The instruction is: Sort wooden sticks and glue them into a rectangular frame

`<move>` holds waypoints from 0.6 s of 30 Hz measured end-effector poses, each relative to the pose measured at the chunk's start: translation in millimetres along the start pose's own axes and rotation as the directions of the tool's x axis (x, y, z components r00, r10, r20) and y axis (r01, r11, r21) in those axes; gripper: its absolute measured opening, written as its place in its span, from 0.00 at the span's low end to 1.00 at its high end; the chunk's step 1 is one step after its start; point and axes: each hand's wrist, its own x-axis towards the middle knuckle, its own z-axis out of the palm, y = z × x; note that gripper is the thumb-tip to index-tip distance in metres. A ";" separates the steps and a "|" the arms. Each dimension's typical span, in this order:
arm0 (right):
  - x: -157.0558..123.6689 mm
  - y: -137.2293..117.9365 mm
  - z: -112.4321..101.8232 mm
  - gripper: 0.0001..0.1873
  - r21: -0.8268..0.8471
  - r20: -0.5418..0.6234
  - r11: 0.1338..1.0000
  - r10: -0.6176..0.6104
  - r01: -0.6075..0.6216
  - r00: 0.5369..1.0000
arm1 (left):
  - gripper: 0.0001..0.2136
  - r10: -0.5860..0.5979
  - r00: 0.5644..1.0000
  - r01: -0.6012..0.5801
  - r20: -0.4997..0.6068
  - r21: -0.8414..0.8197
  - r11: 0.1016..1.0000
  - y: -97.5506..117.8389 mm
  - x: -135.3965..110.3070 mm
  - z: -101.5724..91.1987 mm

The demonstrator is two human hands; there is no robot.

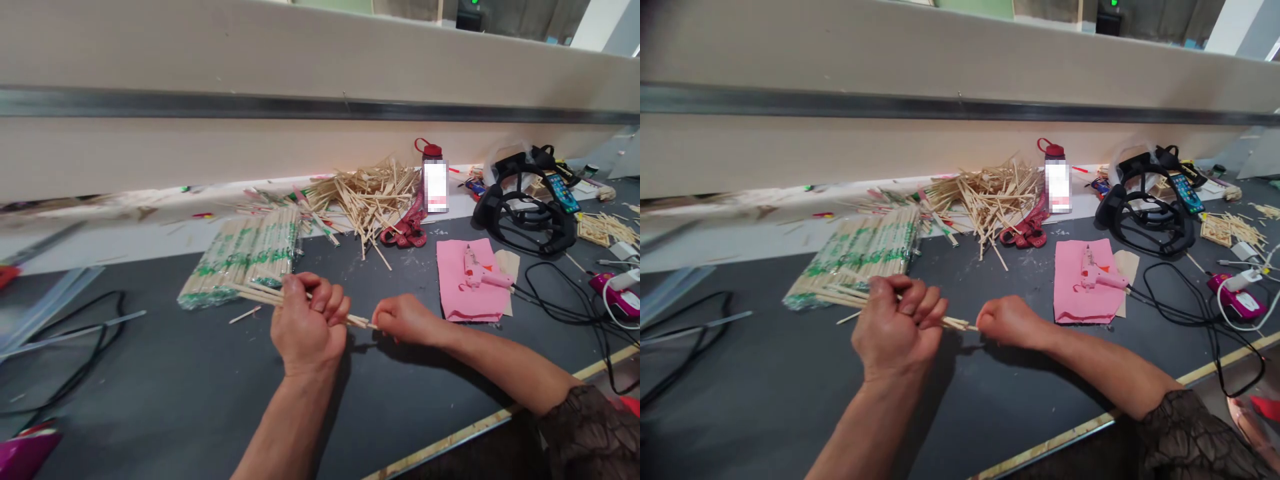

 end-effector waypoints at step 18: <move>37.0 89.4 -126.8 0.18 -0.344 -0.464 0.899 0.090 -0.273 0.881 | 0.09 -0.089 0.973 0.205 -0.215 0.609 0.766 -7.8 109.0 -84.2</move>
